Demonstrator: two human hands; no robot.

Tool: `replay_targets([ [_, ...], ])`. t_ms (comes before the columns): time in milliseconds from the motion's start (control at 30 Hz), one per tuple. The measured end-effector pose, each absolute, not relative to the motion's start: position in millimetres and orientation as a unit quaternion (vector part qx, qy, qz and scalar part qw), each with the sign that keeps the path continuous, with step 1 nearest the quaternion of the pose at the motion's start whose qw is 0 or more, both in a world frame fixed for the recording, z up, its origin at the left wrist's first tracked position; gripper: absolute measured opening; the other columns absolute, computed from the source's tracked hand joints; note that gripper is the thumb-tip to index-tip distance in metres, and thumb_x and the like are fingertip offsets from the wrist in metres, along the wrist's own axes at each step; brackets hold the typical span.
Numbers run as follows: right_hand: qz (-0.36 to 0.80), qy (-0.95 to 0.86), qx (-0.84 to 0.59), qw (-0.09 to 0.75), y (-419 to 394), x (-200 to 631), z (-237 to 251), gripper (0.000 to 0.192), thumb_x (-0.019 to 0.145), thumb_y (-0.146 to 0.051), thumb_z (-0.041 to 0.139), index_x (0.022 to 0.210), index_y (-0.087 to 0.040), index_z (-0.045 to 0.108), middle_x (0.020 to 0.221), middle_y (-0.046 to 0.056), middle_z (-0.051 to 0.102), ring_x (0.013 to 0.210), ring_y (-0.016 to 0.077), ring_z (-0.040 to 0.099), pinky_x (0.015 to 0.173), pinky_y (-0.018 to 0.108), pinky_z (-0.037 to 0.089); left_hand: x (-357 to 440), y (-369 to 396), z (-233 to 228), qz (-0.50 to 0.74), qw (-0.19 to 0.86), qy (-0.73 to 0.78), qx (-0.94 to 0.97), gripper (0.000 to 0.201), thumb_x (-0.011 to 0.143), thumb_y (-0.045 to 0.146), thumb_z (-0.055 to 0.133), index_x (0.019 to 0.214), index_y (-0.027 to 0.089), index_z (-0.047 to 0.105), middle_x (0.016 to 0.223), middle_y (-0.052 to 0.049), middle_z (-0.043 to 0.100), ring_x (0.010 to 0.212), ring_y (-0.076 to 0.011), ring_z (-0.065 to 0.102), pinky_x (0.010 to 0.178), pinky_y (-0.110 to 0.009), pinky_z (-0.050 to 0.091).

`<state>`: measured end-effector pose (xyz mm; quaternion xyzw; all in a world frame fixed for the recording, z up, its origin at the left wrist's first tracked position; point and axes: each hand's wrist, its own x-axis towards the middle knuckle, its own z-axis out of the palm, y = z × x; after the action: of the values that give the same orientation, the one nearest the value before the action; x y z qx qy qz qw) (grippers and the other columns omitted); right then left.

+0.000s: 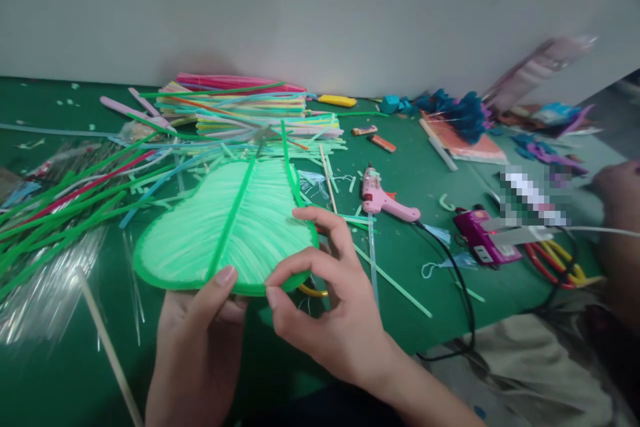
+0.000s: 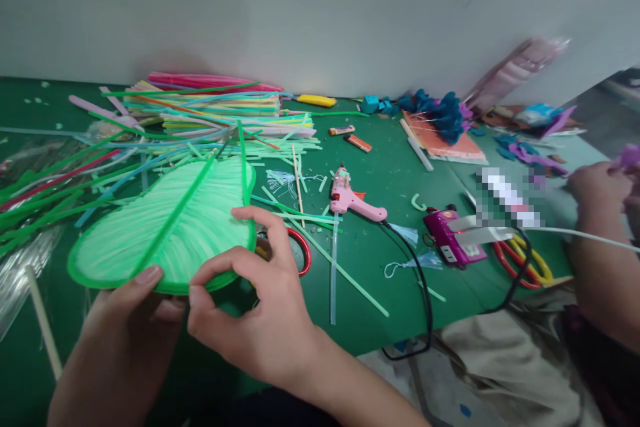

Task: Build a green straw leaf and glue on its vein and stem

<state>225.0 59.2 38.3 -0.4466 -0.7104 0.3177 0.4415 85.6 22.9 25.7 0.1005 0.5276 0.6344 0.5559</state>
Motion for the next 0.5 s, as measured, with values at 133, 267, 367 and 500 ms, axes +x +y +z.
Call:
replay_targets([
  [133,0.319,-0.713,-0.439,0.444,59.6,220.8,39.2,0.013,0.071,-0.012,0.073,0.078,-0.023,0.073,0.128,0.009,0.053,0.133,0.0251,0.050,0.098,0.033,0.051,91.4,13.3,15.5,0.615,0.606,0.504,0.023,0.023,0.072,0.033,0.084,0.068,0.022,0.065,0.063,0.005,0.065,0.061,-0.0117,0.062,0.075,-0.028,0.060],
  [267,0.302,-0.722,-0.433,0.447,58.5,219.3,37.1,0.014,0.072,-0.010,0.070,0.077,-0.023,0.072,0.133,0.010,0.049,0.131,0.0261,0.053,0.098,0.037,0.053,95.4,11.8,13.0,0.575,0.664,0.478,-0.014,0.032,0.071,0.045,0.084,0.070,0.017,0.070,0.070,-0.002,0.071,0.070,-0.0171,0.067,0.072,-0.029,0.060],
  [367,0.292,-0.731,-0.429,0.442,57.2,217.5,33.9,0.014,0.075,-0.011,0.069,0.079,-0.024,0.073,0.138,0.010,0.047,0.131,0.0257,0.053,0.095,0.036,0.055,98.1,12.4,15.5,0.587,0.658,0.469,-0.050,0.026,0.071,0.041,0.085,0.075,0.017,0.073,0.071,-0.001,0.073,0.065,-0.0152,0.068,0.072,-0.028,0.061],
  [500,0.251,-0.758,-0.418,0.434,56.6,215.0,30.5,0.014,0.079,-0.015,0.069,0.080,-0.026,0.076,0.137,0.008,0.050,0.133,0.0248,0.051,0.102,0.039,0.050,100.4,12.9,18.7,0.610,0.647,0.442,-0.116,0.028,0.065,0.028,0.090,0.086,0.018,0.075,0.077,0.001,0.075,0.068,-0.0121,0.069,0.074,-0.023,0.060],
])
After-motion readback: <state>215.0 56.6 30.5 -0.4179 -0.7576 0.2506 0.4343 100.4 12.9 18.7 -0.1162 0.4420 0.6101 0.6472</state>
